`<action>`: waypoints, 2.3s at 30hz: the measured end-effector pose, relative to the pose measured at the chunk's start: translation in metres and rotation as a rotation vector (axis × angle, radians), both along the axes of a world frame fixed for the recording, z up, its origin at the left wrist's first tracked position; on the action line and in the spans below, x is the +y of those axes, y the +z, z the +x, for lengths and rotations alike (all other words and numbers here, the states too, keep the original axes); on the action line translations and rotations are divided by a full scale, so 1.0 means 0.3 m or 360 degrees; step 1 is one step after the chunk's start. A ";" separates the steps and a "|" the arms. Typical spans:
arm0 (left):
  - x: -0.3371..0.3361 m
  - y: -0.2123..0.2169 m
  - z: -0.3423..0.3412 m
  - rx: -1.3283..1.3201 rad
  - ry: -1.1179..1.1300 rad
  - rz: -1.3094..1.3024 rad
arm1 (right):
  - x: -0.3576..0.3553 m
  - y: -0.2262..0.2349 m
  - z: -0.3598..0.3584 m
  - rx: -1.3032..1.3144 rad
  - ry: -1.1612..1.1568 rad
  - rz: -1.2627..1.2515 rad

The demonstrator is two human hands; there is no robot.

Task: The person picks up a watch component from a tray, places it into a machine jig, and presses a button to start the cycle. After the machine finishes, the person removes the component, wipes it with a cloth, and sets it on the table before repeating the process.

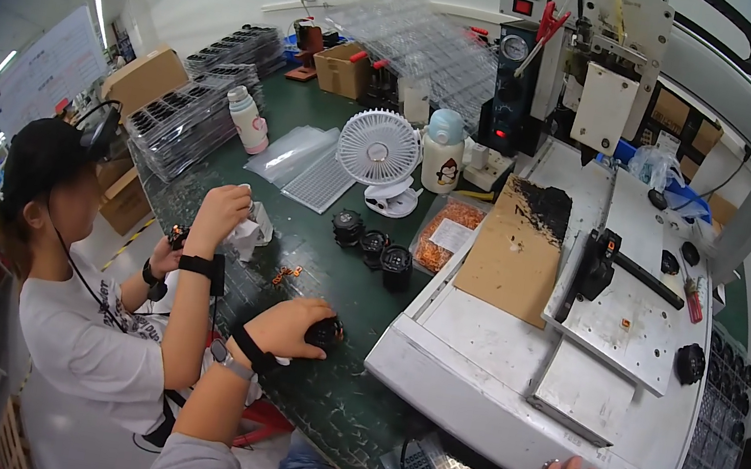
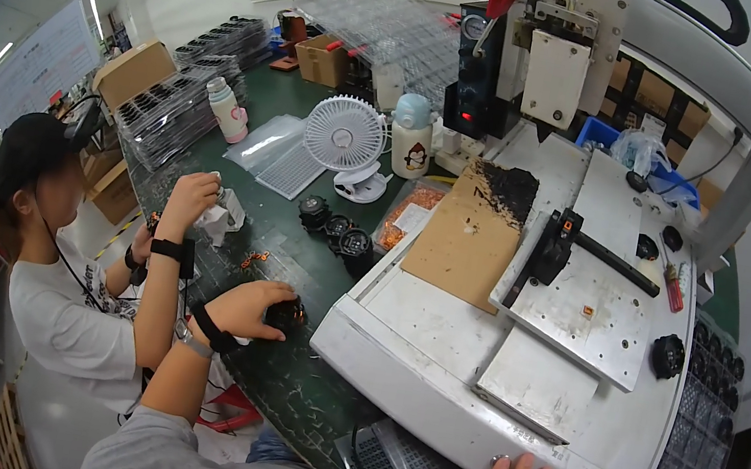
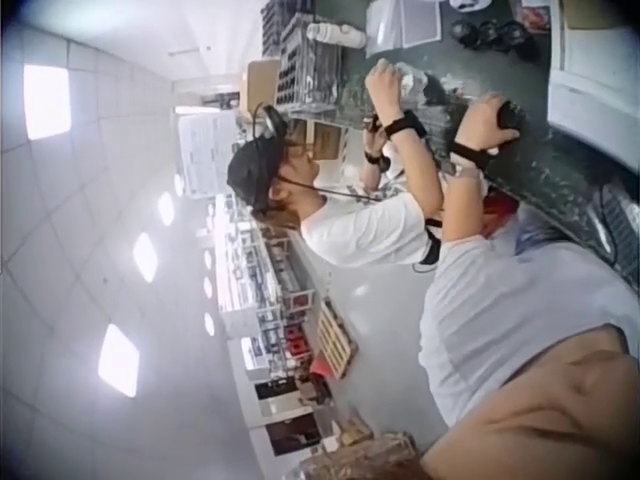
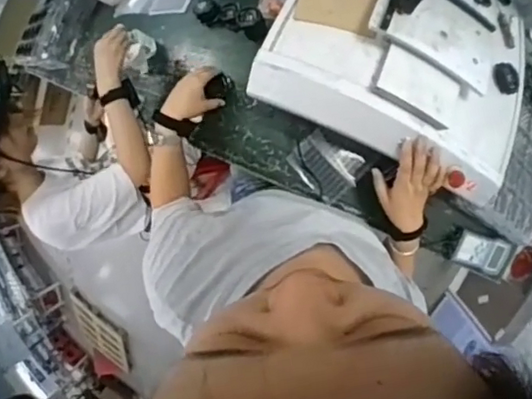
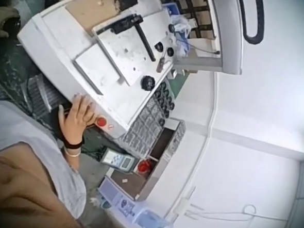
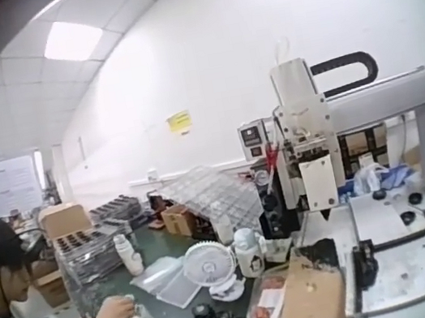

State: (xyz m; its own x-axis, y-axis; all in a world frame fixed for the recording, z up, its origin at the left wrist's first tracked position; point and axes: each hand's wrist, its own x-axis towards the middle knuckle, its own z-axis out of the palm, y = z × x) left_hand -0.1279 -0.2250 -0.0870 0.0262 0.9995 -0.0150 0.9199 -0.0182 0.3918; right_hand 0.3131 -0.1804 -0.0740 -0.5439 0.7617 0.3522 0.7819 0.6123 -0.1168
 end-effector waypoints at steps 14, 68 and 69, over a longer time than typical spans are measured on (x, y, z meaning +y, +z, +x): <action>-0.076 0.105 -0.032 0.0179 0.0058 -0.0074 | 0.001 -0.001 -0.007 0.0044 -0.0015 0.0039; 0.951 0.378 0.336 -0.0387 0.0556 0.0511 | -0.019 -0.044 0.046 0.0160 0.0140 -0.0031; 0.941 0.377 0.350 -0.0366 0.0524 0.0568 | -0.020 -0.047 0.048 0.0143 0.0147 -0.0041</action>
State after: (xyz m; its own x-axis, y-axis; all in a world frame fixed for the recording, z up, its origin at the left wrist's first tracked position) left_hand -0.0229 0.0574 0.0260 -0.3270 0.8974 0.2963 0.7904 0.0879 0.6063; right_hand 0.3275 -0.1865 -0.0880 -0.5791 0.7193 0.3837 0.7080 0.6771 -0.2007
